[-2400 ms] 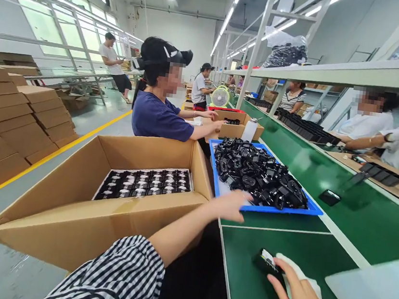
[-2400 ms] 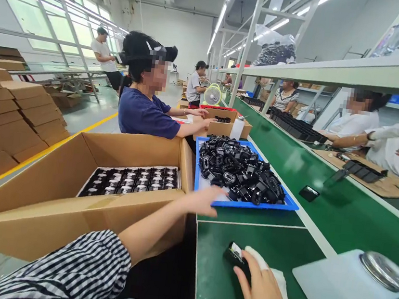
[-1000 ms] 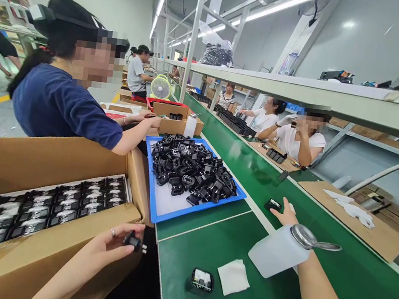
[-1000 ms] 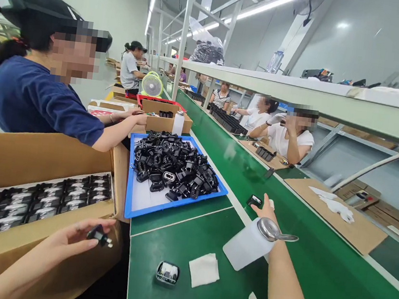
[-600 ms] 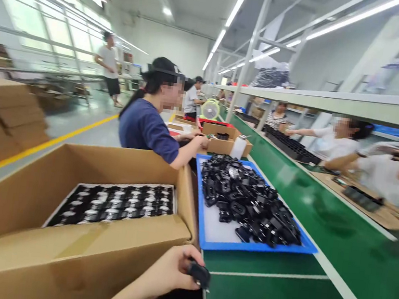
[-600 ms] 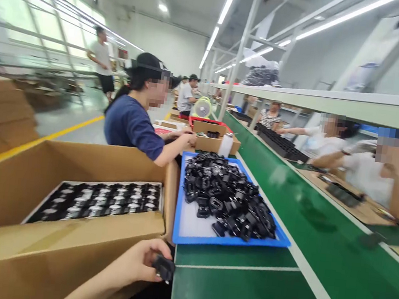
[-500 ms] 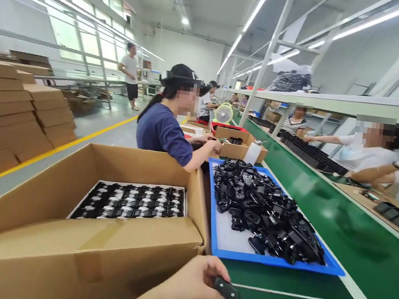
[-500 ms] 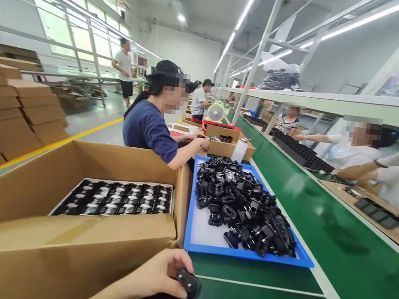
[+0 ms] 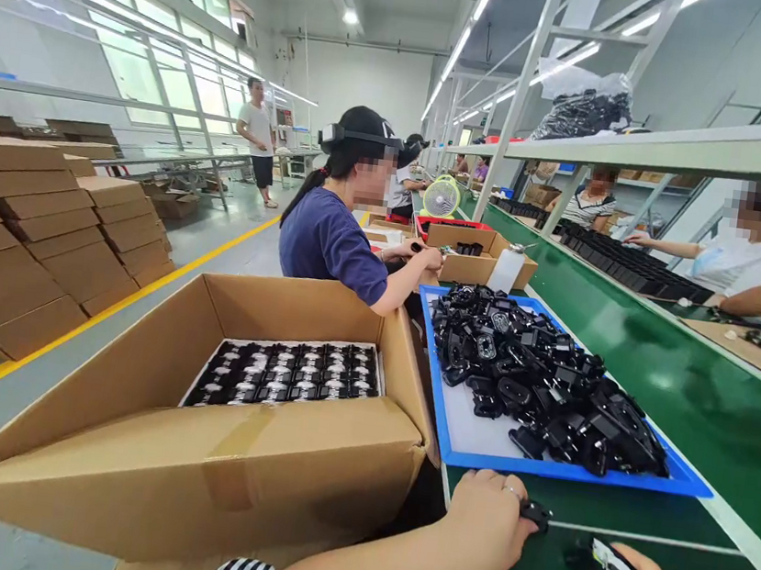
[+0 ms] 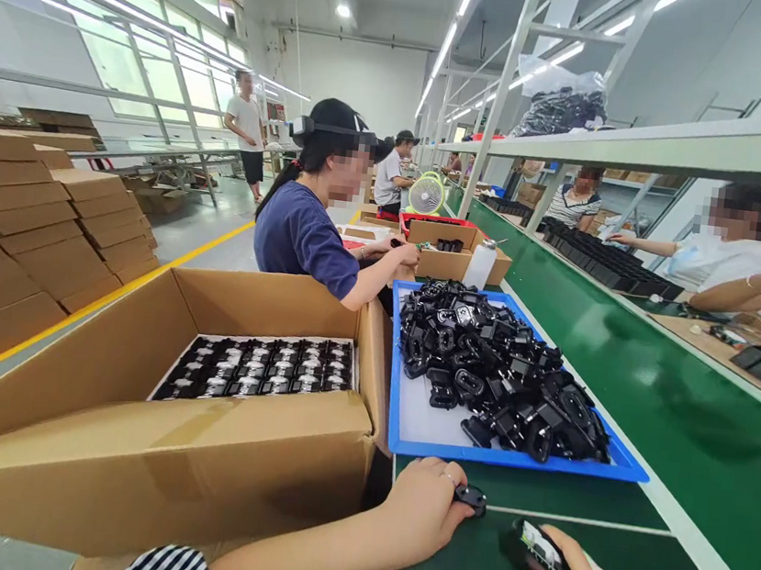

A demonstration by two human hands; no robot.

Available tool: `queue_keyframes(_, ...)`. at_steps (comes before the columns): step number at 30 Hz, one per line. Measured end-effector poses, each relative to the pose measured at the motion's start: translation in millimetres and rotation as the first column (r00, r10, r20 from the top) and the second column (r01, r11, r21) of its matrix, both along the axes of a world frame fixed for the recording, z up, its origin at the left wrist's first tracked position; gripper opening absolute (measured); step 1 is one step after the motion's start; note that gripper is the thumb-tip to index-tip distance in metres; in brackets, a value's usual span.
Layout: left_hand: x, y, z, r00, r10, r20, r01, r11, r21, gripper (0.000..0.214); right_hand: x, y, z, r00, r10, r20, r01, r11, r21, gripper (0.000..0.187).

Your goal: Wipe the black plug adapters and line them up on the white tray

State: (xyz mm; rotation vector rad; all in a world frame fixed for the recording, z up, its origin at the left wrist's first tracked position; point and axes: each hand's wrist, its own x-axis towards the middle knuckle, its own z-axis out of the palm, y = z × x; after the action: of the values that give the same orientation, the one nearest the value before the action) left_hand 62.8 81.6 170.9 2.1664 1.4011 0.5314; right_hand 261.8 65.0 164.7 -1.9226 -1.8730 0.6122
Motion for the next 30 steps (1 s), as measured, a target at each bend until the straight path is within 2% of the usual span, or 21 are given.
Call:
queue_keyframes(4, 6.7, 0.4, 1.5, 0.997, -0.044, -0.058, 0.047, 0.998, 0.045, 0.023, -0.2, -24.6, 28.7, 0.981, -0.108, 0.161, 0.119, 0.991, -0.061, 0.068)
queue_keyframes(6, 5.1, 0.8, 5.5, 0.999, -0.036, -0.026, 0.038, 0.998, 0.044, 0.031, 3.0, -39.6, 38.3, 0.967, -0.054, 0.248, 0.101, 0.978, -0.181, 0.066)
queue_keyframes(9, 2.5, 5.6, 11.6, 0.991, -0.112, 0.069, 0.104, 0.99, 0.099, 0.04, 6.4, -54.8, 42.0, 0.955, 0.066, 0.288, 0.042, 0.935, -0.351, 0.062)
queue_keyframes(12, 6.4, 9.9, 15.7, 0.971, -0.222, 0.09, 0.205, 0.965, 0.163, 0.048, 7.6, -61.8, 40.2, 0.95, 0.076, 0.304, 0.052, 0.919, -0.392, 0.061)
queue_keyframes(14, 13.4, 12.3, 17.3, 0.959, -0.277, 0.05, 0.263, 0.945, 0.193, 0.051, 7.1, -63.7, 40.5, 0.952, 0.081, 0.294, 0.047, 0.913, -0.405, 0.048)
queue_keyframes(16, 22.0, 15.7, 18.0, 0.949, -0.314, -0.005, 0.308, 0.928, 0.212, 0.05, 5.8, -64.0, 43.0, 0.959, 0.109, 0.262, 0.007, 0.914, -0.406, 0.024)
queue_keyframes(18, 29.8, 20.0, 17.7, 0.942, -0.33, -0.055, 0.334, 0.919, 0.207, 0.046, 3.7, -62.0, 46.8, 0.97, 0.086, 0.227, -0.003, 0.94, -0.342, 0.006)
queue_keyframes(20, 35.1, 23.6, 16.5, 0.939, -0.335, -0.075, 0.343, 0.92, 0.188, 0.041, -0.2, -57.2, 50.6, 0.978, -0.058, 0.202, 0.103, 0.97, -0.22, 0.003)
queue_keyframes(22, 37.8, 25.4, 14.8, 0.941, -0.333, -0.06, 0.338, 0.925, 0.171, 0.038, -6.7, -49.5, 52.5, 0.951, -0.251, 0.179, 0.271, 0.958, -0.097, 0.005)
queue_keyframes(24, 38.5, 25.2, 12.9, 0.945, -0.326, -0.03, 0.327, 0.931, 0.165, 0.038, -16.0, -40.7, 51.5, 0.916, -0.347, 0.201, 0.345, 0.937, 0.044, 0.018)
queue_keyframes(25, 38.5, 24.6, 12.0, 0.947, -0.321, -0.018, 0.32, 0.933, 0.165, 0.038, -21.1, -36.6, 49.8, 0.909, -0.339, 0.242, 0.32, 0.94, 0.115, 0.025)
queue_keyframes(27, 38.2, 23.1, 10.4, 0.948, -0.317, 0.001, 0.313, 0.935, 0.167, 0.037, -30.7, -29.9, 44.8, 0.894, -0.239, 0.38, 0.162, 0.961, 0.224, 0.036)
queue_keyframes(30, 37.6, 21.4, 8.7, 0.946, -0.321, 0.031, 0.312, 0.936, 0.165, 0.032, -37.0, -25.8, 36.2, 0.806, -0.055, 0.59, -0.124, 0.958, 0.259, 0.045)
